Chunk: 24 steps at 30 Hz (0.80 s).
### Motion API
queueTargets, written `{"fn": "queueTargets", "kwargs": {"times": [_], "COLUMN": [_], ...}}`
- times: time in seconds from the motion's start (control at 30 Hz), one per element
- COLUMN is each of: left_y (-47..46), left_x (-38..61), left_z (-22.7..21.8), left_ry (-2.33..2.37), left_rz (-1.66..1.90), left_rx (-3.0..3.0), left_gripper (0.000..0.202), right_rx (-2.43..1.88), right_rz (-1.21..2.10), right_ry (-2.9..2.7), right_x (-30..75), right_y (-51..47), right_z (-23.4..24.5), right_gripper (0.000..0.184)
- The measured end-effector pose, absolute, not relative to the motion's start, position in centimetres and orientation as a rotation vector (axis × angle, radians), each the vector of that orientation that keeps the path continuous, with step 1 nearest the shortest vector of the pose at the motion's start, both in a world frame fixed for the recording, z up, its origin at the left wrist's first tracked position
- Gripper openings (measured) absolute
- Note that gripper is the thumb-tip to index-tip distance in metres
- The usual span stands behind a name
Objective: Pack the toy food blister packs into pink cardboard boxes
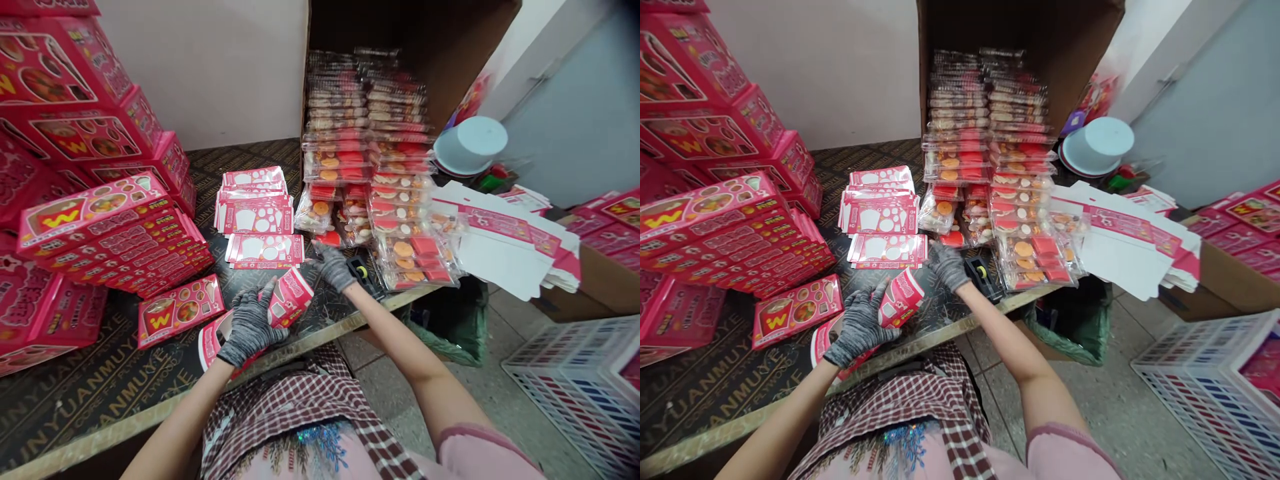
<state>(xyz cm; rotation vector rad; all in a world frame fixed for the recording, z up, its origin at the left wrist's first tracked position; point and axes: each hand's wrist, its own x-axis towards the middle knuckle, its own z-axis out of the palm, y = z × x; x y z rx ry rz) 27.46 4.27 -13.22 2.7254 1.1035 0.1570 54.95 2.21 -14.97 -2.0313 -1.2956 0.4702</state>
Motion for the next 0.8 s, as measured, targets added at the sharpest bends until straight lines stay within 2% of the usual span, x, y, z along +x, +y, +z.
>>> {"fn": "queueTargets", "kwargs": {"times": [0.1,0.27,0.4,0.53,0.63,0.8], "left_y": [4.3,4.1,5.2,6.4,6.5,5.6], "left_x": [26.4,25.2,22.4,19.8,19.6,21.4], "left_z": [-12.6,-12.4,-13.2,-14.1,-14.5,-14.7], "left_ry": [1.165,1.233,1.333,1.406,1.399,1.357], "left_rz": [0.181,0.175,0.301,0.351,0.281,0.195], "left_rx": [2.706,2.655,2.591,2.559,2.567,2.629], "left_gripper": [0.113,0.116,0.117,0.115,0.114,0.12], "right_rx": [-2.548,-2.718,-2.612,-2.156,-1.838,-1.632], "right_rz": [0.13,0.131,0.114,0.081,0.23,0.409], "right_ry": [-1.436,-1.49,-1.609,-1.508,-1.363,-1.263], "right_x": [58.5,61.0,61.9,63.1,62.7,59.4], "right_y": [5.1,6.9,5.1,1.5,-0.6,-1.7], "right_z": [-14.9,-14.3,-13.0,-11.6,-10.8,-10.4], "right_gripper": [0.056,0.043,0.039,0.038,0.032,0.029]}}
